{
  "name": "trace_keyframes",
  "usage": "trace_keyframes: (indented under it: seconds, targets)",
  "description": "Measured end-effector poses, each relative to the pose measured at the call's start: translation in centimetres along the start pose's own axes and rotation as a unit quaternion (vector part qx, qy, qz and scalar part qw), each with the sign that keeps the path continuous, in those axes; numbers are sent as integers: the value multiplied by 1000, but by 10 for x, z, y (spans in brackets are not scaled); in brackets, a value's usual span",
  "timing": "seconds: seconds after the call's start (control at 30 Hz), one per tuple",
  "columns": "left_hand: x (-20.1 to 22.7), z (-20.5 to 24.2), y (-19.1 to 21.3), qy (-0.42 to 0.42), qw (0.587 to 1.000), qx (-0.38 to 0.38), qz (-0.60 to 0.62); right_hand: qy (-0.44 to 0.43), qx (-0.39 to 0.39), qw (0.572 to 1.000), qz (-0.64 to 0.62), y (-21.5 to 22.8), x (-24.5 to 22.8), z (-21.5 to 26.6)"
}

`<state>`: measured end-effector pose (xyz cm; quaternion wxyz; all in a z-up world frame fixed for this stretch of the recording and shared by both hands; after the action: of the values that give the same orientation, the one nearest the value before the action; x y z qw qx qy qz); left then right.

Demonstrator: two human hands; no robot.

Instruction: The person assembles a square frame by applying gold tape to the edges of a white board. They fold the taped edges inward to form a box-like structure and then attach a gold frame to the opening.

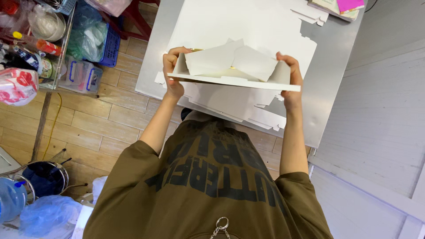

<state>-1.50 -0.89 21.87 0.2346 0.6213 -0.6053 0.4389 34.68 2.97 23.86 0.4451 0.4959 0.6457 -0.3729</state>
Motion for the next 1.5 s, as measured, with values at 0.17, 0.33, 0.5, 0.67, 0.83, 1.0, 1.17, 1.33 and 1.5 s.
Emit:
trace_keyframes:
  seconds: [0.17,0.33,0.5,0.67,0.83,1.0,1.17,1.33,1.5]
  targets:
    - [25,-3,12,-13,993,-15,-115,71,60,996,-16,-13,9,6]
    - [17,-4,29,68,987,3,-145,-13,164,985,-48,-19,25,-1]
    - [28,-11,30,125,988,-17,-91,-10,114,993,1,-30,-22,-1]
    - [26,6,32,136,951,-126,-246,-154,114,977,97,-2,19,52]
    - [21,68,3,-24,956,-95,-275,-44,203,974,93,23,63,101]
    - [-10,128,-59,-47,919,-239,-310,-133,342,926,94,29,102,86]
    - [-67,161,-124,230,804,-422,-350,-331,301,894,-35,-20,154,89]
    - [-100,141,-149,189,796,-544,-189,-290,239,926,23,-24,180,98]
    - [-154,115,-148,256,804,-498,-199,-356,226,905,-53,-2,217,107]
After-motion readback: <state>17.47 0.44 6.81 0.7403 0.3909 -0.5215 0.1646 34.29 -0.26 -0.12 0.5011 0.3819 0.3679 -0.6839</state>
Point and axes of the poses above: each hand's wrist, its own z-axis away from the middle knuckle, its own y-axis out of the back of the hand, x = y × z, the point moved 3 cm from there along -z, towards the middle knuckle, and after that the axes turned 3 degrees about x, right-handed, at the moved point
